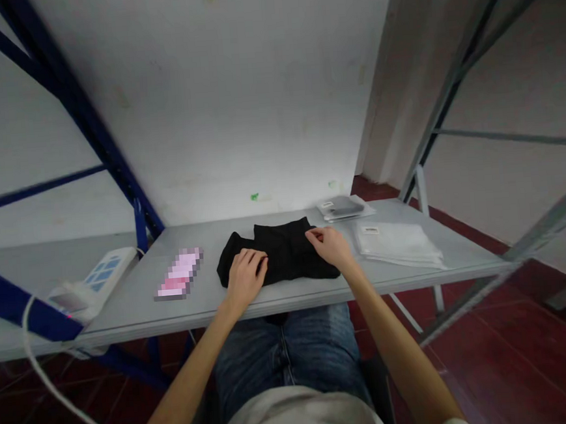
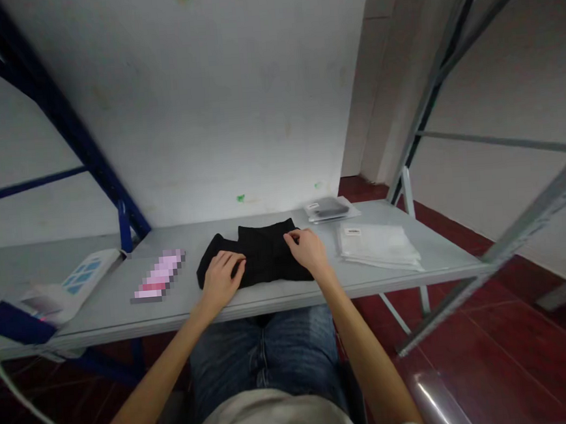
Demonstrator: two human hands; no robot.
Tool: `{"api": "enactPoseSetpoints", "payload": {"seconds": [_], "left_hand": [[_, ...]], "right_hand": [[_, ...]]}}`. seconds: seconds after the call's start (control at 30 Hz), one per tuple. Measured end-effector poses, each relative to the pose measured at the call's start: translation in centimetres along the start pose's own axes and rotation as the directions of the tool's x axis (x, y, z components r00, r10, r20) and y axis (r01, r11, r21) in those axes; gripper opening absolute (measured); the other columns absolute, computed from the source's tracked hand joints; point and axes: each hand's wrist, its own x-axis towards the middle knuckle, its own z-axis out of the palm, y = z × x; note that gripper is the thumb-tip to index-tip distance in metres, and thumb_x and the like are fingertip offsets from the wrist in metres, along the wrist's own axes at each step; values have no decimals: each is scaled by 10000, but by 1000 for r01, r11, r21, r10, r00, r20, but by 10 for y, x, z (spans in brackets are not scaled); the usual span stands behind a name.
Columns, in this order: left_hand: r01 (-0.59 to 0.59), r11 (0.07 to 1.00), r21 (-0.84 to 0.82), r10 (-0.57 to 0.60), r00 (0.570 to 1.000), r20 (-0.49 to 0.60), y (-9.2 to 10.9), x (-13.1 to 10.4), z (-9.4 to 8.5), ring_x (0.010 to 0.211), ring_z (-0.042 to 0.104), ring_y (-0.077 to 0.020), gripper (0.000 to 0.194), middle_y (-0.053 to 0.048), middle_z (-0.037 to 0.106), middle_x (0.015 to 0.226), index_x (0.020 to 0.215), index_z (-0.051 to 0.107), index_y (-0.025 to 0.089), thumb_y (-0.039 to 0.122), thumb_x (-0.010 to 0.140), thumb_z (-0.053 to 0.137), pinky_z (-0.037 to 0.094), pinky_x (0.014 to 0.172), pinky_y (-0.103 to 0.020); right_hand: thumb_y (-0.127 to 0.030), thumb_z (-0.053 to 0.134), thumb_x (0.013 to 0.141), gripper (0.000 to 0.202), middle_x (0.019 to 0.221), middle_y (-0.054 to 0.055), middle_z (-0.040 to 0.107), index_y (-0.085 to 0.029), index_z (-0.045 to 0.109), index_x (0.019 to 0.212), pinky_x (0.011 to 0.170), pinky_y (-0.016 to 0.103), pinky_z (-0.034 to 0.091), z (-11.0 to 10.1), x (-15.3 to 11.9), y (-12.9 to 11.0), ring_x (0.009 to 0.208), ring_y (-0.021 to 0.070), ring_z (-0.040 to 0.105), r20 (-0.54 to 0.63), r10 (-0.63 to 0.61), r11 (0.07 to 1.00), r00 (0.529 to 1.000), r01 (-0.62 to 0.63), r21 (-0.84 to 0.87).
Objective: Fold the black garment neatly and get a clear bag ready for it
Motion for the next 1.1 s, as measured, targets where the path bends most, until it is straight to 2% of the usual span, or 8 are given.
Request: {"api": "enactPoseSetpoints", "payload": {"seconds": [0.17,0.3,0.47,0.63,0.77,0.9,0.97,1.1], "left_hand": [[21,1000,14,-21,1000,-21,1,-1,0,1014,624,-257,186,-75,720,1031,1050,660,213,270,1068,484,474,890,-412],[19,1000,19,-19,1000,-22,1,-1,0,1011,620,-257,184,-74,715,1025,1049,656,213,271,1071,482,472,888,-412],[28,1000,13,-28,999,-26,1,-1,0,1015,617,-253,182,-74,717,1027,1046,661,212,265,1065,488,474,885,-408],[69,998,-8,-69,997,-28,3,0,-2,1032,626,-255,199,-77,722,1050,1062,660,217,287,1069,474,476,917,-414],[169,985,-38,-171,983,-71,1,-1,-4,1041,636,-265,235,-90,714,1069,1110,638,217,326,1082,431,484,936,-420],[282,957,-67,-288,949,-124,-4,-1,-3,1017,652,-265,265,-100,707,1073,1129,611,220,358,1090,389,499,917,-413],[325,944,-62,-330,937,-116,-6,-2,-1,945,664,-257,278,-86,701,988,1116,608,222,380,1092,381,500,872,-398],[372,928,-1,-371,927,-49,-9,-2,3,814,661,-255,259,-59,680,841,1097,607,216,391,1081,416,480,797,-387]], "right_hand": [[-404,559,1025,435,1338,207,657,-140,681,1348,983,404,505,4,-9,-6,1253,336,619,-70,105,958,992,-120,-260],[-458,549,1029,422,1208,204,700,-123,701,1235,904,401,522,-5,-9,3,1124,331,688,33,191,924,981,-169,-343],[-416,590,1011,350,1229,157,697,-169,664,1247,870,363,519,-7,-9,-1,1119,301,689,-15,137,946,990,-135,-296],[-346,572,1018,331,1195,149,721,-178,639,1295,923,366,509,-3,-6,-21,1119,291,690,-53,66,981,996,-75,-181],[-382,587,1021,368,1193,119,745,-187,634,1331,929,340,525,4,0,-53,1081,254,706,0,-92,993,996,92,79],[-358,525,1060,310,1149,60,780,-218,679,1289,933,286,536,11,5,-72,1033,187,732,74,-306,895,949,260,362],[-299,495,1066,290,1152,58,786,-215,712,1238,947,274,529,12,6,-66,1053,181,735,73,-279,905,958,237,353],[-315,573,1029,261,1126,95,796,-196,754,1175,957,310,524,16,3,-39,1098,239,731,117,-82,995,990,75,68]]}}
